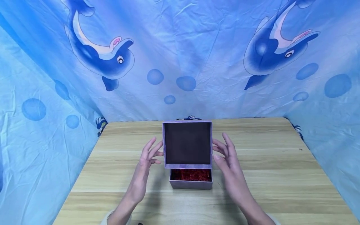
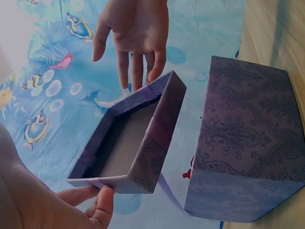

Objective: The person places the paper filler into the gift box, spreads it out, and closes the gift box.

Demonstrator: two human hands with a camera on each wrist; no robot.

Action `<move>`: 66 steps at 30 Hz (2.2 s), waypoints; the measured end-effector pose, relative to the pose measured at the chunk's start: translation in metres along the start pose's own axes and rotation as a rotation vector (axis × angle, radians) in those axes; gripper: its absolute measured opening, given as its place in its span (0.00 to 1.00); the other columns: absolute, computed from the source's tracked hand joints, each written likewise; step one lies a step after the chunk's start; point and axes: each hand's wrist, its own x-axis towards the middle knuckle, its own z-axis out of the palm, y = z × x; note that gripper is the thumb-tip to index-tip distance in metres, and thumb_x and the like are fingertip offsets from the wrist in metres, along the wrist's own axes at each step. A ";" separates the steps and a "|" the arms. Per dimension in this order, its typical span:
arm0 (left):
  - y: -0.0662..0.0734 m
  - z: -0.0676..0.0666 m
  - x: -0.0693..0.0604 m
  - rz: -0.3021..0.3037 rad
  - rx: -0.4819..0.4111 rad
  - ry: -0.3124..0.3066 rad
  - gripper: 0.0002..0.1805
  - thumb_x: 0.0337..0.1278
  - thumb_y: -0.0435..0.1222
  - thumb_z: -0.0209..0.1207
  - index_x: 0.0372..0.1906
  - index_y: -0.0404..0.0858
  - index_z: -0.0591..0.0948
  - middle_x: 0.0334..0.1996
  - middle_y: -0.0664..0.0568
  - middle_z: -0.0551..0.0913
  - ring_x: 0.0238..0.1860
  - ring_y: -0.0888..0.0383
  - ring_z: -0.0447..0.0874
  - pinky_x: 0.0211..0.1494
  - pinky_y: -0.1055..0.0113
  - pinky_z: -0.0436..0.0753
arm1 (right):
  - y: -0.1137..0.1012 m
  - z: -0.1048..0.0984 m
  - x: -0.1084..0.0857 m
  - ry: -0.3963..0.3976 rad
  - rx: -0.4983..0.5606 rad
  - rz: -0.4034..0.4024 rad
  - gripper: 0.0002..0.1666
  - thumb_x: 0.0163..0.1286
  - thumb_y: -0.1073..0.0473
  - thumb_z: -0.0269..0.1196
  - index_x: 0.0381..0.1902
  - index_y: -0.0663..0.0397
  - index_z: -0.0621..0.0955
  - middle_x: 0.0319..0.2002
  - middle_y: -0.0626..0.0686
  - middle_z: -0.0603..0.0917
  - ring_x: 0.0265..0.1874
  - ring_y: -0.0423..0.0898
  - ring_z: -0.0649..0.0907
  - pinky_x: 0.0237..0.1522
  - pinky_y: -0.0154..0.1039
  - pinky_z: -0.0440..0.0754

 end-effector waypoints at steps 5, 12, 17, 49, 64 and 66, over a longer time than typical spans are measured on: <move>-0.008 0.001 0.001 0.166 -0.042 -0.012 0.35 0.93 0.50 0.25 0.91 0.39 0.54 0.85 0.42 0.69 0.73 0.41 0.78 0.71 0.57 0.80 | 0.002 0.002 0.003 -0.001 0.161 -0.116 0.36 0.90 0.68 0.37 0.91 0.49 0.56 0.77 0.54 0.74 0.73 0.50 0.74 0.71 0.34 0.78; -0.014 0.006 0.003 0.245 -0.168 -0.013 0.40 0.92 0.55 0.25 0.90 0.32 0.53 0.87 0.36 0.62 0.86 0.39 0.62 0.84 0.57 0.71 | 0.006 0.003 0.007 0.002 0.341 -0.206 0.34 0.89 0.65 0.34 0.89 0.58 0.57 0.67 0.56 0.77 0.71 0.51 0.77 0.75 0.45 0.80; -0.004 0.014 0.001 0.209 -0.244 -0.001 0.39 0.92 0.53 0.24 0.89 0.31 0.54 0.85 0.29 0.59 0.87 0.45 0.62 0.86 0.56 0.66 | 0.010 0.006 0.008 0.073 0.390 -0.170 0.32 0.89 0.63 0.36 0.86 0.57 0.62 0.58 0.52 0.79 0.66 0.48 0.78 0.73 0.44 0.81; -0.049 0.064 -0.025 0.207 -0.215 0.126 0.31 0.86 0.36 0.28 0.82 0.24 0.53 0.80 0.21 0.50 0.88 0.53 0.49 0.89 0.69 0.49 | 0.062 0.041 -0.007 0.166 -0.098 -0.020 0.38 0.93 0.62 0.38 0.93 0.52 0.44 0.89 0.68 0.50 0.85 0.32 0.54 0.81 0.22 0.51; -0.059 0.081 -0.041 0.179 -0.162 0.172 0.32 0.81 0.34 0.33 0.84 0.35 0.57 0.80 0.27 0.53 0.87 0.48 0.51 0.87 0.69 0.50 | 0.089 0.029 -0.022 0.116 -0.169 -0.020 0.38 0.92 0.62 0.36 0.93 0.51 0.43 0.89 0.70 0.49 0.86 0.36 0.53 0.79 0.20 0.51; -0.060 0.084 -0.042 0.158 -0.146 0.193 0.32 0.80 0.34 0.33 0.84 0.36 0.58 0.80 0.30 0.54 0.86 0.47 0.51 0.87 0.69 0.49 | 0.092 0.029 -0.023 0.117 -0.168 -0.008 0.38 0.92 0.61 0.35 0.93 0.50 0.43 0.89 0.69 0.50 0.87 0.38 0.52 0.79 0.20 0.51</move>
